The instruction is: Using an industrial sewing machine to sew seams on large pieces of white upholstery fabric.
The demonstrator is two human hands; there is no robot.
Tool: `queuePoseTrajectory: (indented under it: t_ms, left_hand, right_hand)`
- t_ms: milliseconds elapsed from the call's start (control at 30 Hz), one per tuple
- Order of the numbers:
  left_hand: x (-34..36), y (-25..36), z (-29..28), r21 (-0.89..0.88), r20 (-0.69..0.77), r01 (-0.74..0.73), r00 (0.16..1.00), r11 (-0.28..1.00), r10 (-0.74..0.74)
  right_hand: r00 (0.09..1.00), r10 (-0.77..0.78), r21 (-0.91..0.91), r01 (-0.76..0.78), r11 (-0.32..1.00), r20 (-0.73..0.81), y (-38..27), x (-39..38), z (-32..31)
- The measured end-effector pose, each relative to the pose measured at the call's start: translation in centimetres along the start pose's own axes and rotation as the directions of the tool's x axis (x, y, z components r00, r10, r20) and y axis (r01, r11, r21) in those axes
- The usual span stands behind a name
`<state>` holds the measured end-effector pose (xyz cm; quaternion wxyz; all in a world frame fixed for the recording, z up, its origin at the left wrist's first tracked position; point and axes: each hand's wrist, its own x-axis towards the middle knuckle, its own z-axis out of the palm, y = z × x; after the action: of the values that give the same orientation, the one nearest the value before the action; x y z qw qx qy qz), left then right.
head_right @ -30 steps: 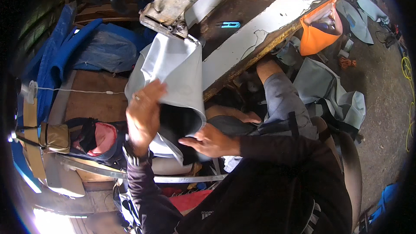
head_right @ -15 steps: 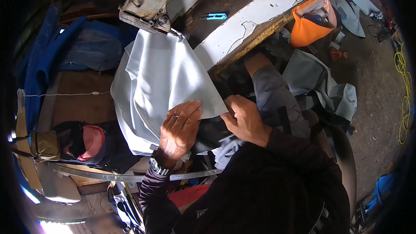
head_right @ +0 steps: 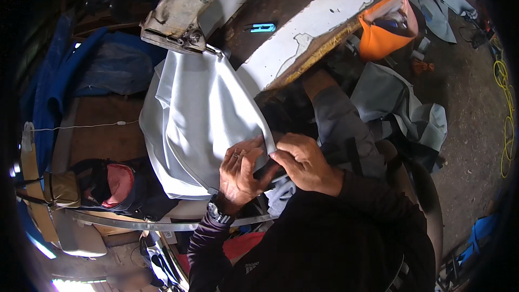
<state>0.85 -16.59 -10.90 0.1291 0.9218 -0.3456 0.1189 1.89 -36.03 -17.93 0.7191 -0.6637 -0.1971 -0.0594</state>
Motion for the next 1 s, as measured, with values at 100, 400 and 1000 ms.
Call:
queuePoseTrajectory:
  t_ms: [100,400,1000]
  left_hand:
    - [-0.3,-0.1,0.3,0.052,-0.046,0.026,0.999,0.998,-0.024]
    - [-1.7,-2.2,-5.4,0.04,0.196,0.033,0.98,0.999,-0.04]
    - [-0.2,-2.6,-5.4,0.02,0.351,0.042,0.935,0.999,-0.047]
  right_hand:
    - [0.982,-0.173,-0.035,0.176,0.984,0.077,-0.1,1.2,-0.6]
    - [0.968,-0.252,-0.282,0.246,0.928,0.013,0.0,12.9,-6.5]
    - [0.651,-0.256,-0.459,0.713,0.531,0.714,4.6,21.7,-2.1]
